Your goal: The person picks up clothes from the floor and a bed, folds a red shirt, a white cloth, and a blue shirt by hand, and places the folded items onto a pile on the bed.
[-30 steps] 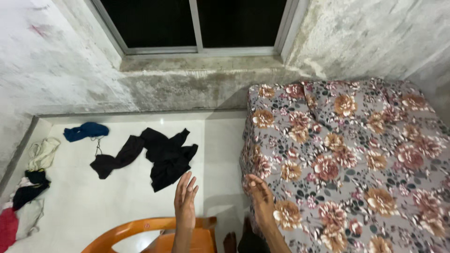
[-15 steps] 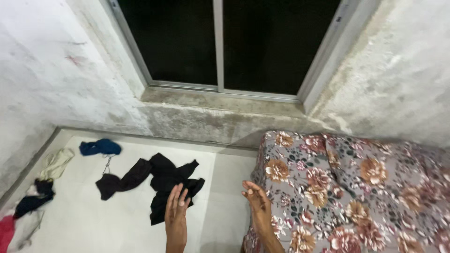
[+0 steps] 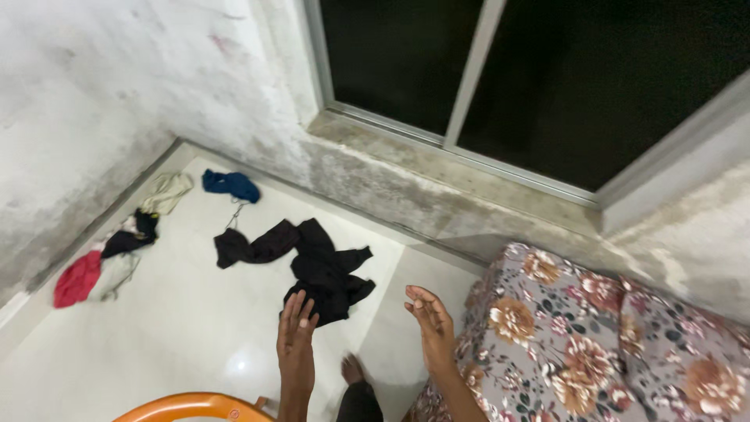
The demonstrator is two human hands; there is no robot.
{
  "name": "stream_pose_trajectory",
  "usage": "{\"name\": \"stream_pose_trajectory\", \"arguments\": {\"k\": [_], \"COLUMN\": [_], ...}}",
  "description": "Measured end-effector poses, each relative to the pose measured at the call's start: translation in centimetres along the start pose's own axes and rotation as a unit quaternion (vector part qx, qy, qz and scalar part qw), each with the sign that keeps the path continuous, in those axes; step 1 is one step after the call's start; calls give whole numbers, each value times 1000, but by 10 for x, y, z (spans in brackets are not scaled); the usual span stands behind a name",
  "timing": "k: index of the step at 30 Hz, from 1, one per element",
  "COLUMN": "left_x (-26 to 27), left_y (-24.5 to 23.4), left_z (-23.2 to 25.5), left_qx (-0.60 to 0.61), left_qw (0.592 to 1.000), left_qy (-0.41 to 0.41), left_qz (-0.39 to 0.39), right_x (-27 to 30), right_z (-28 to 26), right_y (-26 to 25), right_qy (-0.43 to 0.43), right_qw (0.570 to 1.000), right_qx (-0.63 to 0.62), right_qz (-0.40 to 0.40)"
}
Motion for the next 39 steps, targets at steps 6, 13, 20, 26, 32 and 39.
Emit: {"name": "stream_pose_trajectory", "arguments": {"k": [6,13,20,26,32,39], "left_x": [-46,-134,-196,-214,-228,-270], "left_y": [-31,-60,-126,-194,-228,-258], "left_z": [5,22,45,58,68,65], "left_qx": [8,-32,-37,-49,-51,-62], "left_qw": [999,997,990,981,973,967], "left_qy": [21,40,63,70,63,59], "left_qz": [44,57,118,175,218,240], "right_x": [-44,-116,-171,-192,-219,-265], "right_z": [4,-2,24,70,92,121], "right_y": [42,121,216,272,302,348], "right_qy": [0,-29,11,57,76,94], "right_qw": [999,993,989,986,983,981], "right_qx": [36,58,85,60,63,45], "right_qz": [-37,-102,-125,-145,-154,-164]}}
Point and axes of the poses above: each hand's wrist, its own x-axis away from the middle knuckle, its own y-axis out of the palm, z = x × y, the point moved 8 cm from there along -x, towards the middle knuckle, and after that the axes turned 8 degrees about y, right-handed, at the moved point
